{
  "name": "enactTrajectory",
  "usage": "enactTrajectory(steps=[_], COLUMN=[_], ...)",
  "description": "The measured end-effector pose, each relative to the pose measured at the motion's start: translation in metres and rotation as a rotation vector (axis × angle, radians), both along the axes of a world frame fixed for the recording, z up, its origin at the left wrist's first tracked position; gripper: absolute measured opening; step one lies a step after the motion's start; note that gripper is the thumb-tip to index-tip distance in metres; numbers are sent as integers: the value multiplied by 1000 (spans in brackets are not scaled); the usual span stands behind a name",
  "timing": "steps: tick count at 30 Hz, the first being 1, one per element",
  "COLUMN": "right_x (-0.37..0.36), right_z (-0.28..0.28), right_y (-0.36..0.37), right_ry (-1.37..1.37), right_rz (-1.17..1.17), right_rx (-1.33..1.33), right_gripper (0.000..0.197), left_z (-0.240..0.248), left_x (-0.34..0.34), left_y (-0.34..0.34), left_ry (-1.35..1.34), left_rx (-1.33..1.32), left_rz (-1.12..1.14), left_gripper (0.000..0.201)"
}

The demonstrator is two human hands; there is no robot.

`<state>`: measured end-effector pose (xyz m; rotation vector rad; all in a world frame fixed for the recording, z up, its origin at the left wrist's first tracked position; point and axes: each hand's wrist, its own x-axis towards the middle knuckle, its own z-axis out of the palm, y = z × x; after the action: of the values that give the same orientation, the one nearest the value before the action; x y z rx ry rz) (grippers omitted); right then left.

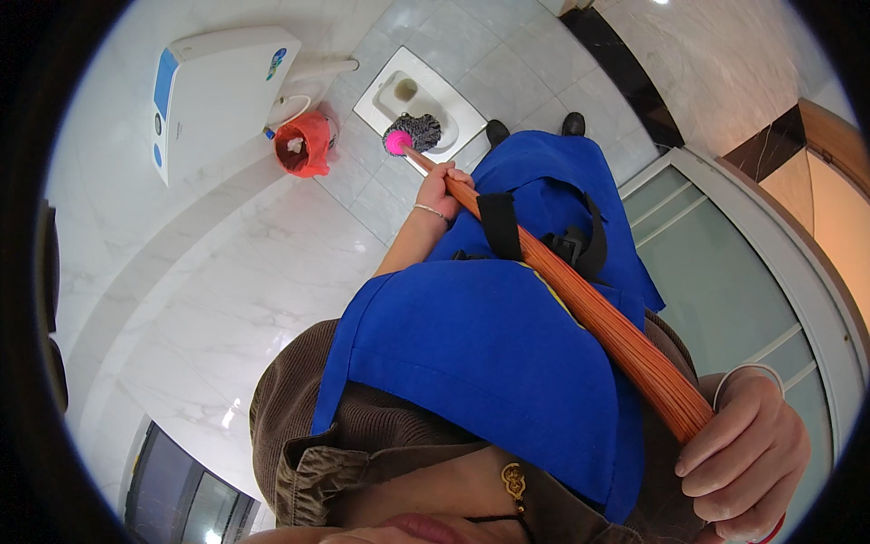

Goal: The person mops a tiled floor with a long-handled mop, moving from a hallway into a bathroom. They then scrub the floor around a squat toilet repeatedly with the mop.

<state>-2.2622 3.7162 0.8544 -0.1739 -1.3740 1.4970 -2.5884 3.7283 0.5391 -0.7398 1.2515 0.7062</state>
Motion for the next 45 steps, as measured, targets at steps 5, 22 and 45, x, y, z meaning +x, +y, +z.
enactTrajectory(steps=[5, 22, 45], right_x=[-22, -308, -358], right_z=[8, -153, 92], right_y=[-5, 74, -11], right_ry=[6, -319, -280], right_rz=[9, -139, -49], right_rx=[-8, -397, 103], right_gripper=[30, 20, 32], left_z=[5, -168, 47], left_x=[-24, -181, -251], left_y=[-1, 49, -13], left_ry=[34, -63, -176], left_rx=[1, 201, 263], left_rz=[8, 250, 501], left_gripper=[18, 13, 12])
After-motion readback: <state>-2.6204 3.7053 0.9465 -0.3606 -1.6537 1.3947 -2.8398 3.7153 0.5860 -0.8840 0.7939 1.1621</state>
